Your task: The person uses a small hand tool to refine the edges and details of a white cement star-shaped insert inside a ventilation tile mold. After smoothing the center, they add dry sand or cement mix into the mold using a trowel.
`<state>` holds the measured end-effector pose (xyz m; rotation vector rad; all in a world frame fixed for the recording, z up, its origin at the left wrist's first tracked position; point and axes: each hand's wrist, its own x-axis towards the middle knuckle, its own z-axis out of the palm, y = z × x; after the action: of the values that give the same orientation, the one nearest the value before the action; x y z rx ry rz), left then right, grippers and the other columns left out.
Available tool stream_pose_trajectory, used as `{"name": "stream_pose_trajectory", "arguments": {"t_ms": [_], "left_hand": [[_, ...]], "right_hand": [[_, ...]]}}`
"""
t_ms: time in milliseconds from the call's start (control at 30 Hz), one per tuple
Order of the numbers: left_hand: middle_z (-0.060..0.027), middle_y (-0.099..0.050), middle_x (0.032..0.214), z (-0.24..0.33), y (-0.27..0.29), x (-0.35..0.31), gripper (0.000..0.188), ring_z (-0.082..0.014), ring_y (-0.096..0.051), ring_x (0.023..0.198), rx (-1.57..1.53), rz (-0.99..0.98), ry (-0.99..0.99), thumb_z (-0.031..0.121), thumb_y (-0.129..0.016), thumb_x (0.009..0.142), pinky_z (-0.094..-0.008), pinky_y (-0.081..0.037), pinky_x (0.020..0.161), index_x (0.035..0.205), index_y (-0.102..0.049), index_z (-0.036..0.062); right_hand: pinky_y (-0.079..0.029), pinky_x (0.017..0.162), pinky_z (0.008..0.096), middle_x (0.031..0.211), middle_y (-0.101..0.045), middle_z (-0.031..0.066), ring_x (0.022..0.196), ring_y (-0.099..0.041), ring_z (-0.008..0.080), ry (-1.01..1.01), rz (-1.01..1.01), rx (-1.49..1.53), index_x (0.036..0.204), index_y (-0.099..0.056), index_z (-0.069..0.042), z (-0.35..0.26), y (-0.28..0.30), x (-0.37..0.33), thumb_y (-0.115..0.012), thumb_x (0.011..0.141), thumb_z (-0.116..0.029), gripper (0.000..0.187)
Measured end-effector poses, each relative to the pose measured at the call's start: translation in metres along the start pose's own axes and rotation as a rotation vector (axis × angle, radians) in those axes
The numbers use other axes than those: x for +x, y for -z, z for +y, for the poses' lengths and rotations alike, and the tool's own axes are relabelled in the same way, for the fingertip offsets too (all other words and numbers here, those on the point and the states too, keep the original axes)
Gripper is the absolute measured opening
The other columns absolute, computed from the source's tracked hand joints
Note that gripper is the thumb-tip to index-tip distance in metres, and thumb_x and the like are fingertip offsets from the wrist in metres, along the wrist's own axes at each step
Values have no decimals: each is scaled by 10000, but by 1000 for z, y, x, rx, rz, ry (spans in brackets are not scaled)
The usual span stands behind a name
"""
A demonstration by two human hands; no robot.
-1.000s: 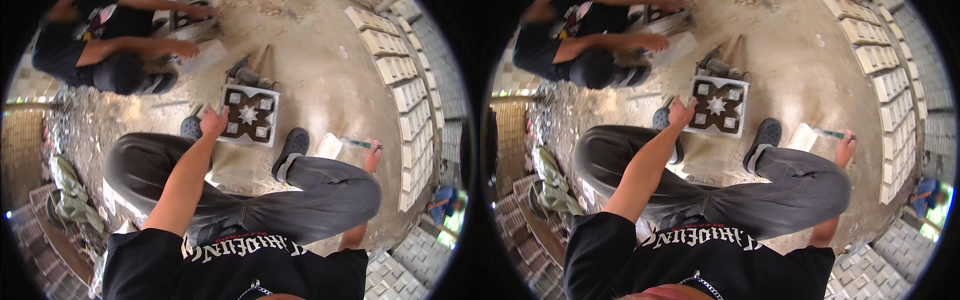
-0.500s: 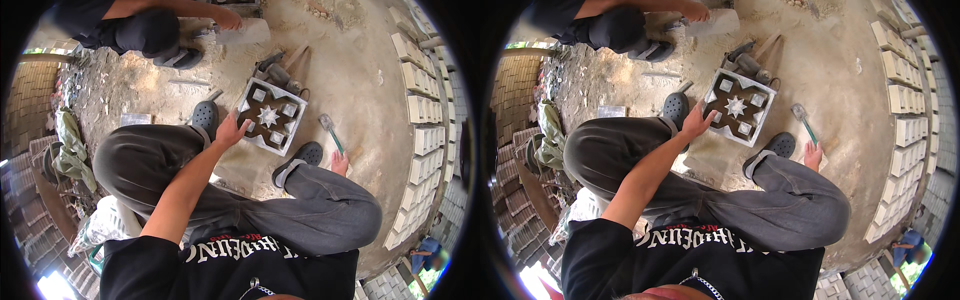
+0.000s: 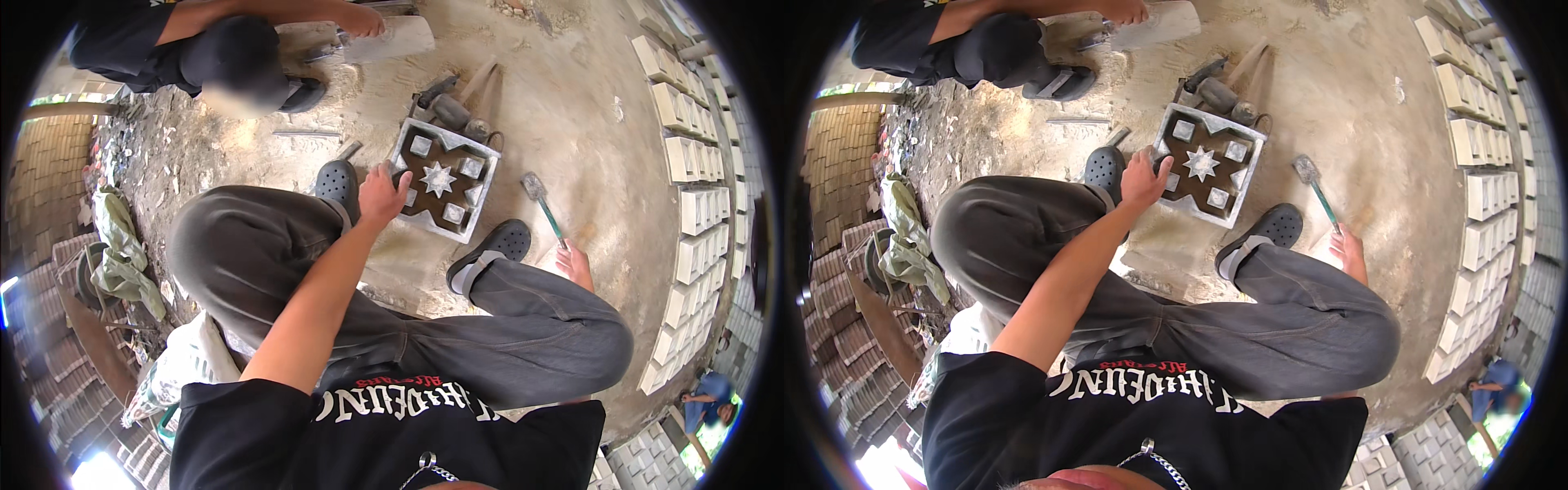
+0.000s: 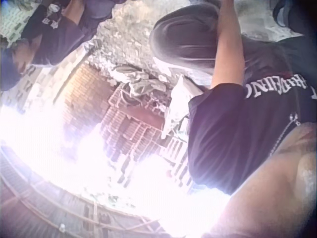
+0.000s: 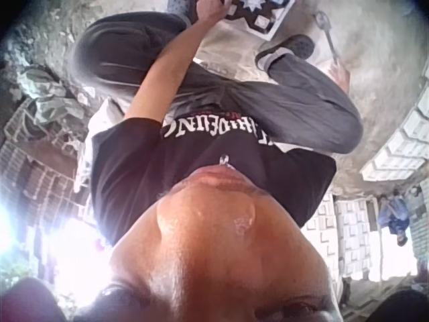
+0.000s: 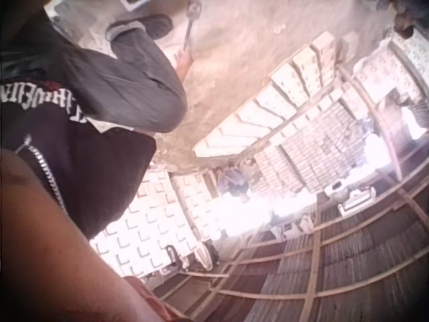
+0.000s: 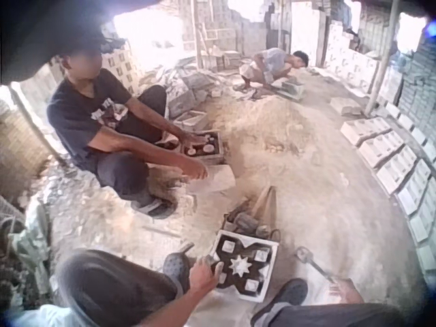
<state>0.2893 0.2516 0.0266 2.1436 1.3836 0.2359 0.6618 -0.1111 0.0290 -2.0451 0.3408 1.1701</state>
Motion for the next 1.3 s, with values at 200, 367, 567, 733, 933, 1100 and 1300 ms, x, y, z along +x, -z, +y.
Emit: {"name": "stream_pose_trajectory", "arguments": {"t_ms": [200, 367, 567, 733, 933, 1100, 1300], "left_hand": [[-238, -520, 1183, 16, 0, 14, 750, -383, -518, 1098, 11, -93, 53, 541, -547, 840, -462, -442, 902, 1299, -378, -27], [-248, -323, 1394, 27, -3, 25, 1167, -361, -365, 1286, 93, -336, 60, 639, -676, 682, -484, -369, 1010, 1427, -87, -39], [-252, -122, 1475, 7, -27, 38, 1357, -426, -220, 1344, 231, -594, 63, 558, -778, 619, -529, -296, 1059, 1423, 155, -13], [-257, -80, 1491, 16, -2, 40, 1325, -435, -170, 1364, 53, -669, 150, 527, -758, 656, -594, -266, 1045, 1418, 187, -3], [-267, -61, 1489, 12, 3, 43, 1299, -441, -120, 1375, 22, -695, 197, 573, -711, 680, -624, -241, 1040, 1420, 186, -6], [-228, -37, 1512, 20, 9, 48, 1302, -376, -60, 1406, 46, -737, 228, 575, -718, 672, -631, -209, 1052, 1429, 185, 20], [-192, 29, 1534, 22, 11, 52, 1329, -362, 28, 1419, 74, -748, 302, 608, -727, 639, -640, -123, 1068, 1442, 181, 61]], "right_hand": [[-526, 808, 420, 1148, -597, 167, 1014, -597, 266, 95, 73, -195, 1226, -515, -1, -25, 18, -4, -584, 882, -381, 518], [-526, 761, 403, 1167, -607, 110, 987, -607, 251, 219, 10, -555, 1199, -554, -73, -87, 64, -12, -579, 889, -328, 403], [-500, 779, 341, 1005, -668, 126, 923, -634, 221, 636, 75, -1107, 1102, -607, -65, -160, 57, -27, -565, 889, -274, 302], [-497, 785, 387, 942, -660, 196, 918, -628, 343, 770, 22, -1196, 1050, -612, -56, -159, -17, -12, -584, 872, -287, 293], [-481, 828, 441, 971, -648, 210, 949, -601, 392, 619, -276, -1559, 1118, -583, -85, -121, -97, -15, -578, 864, -357, 371], [-475, 866, 417, 1048, -651, 178, 1005, -602, 353, 545, -381, -1604, 1149, -576, -64, -127, -127, -26, -570, 864, -368, 416], [-498, 816, 402, 993, -658, 211, 932, -639, 347, 663, -330, -1531, 1151, -574, -51, -133, -134, -7, -595, 856, -337, 411]]}}
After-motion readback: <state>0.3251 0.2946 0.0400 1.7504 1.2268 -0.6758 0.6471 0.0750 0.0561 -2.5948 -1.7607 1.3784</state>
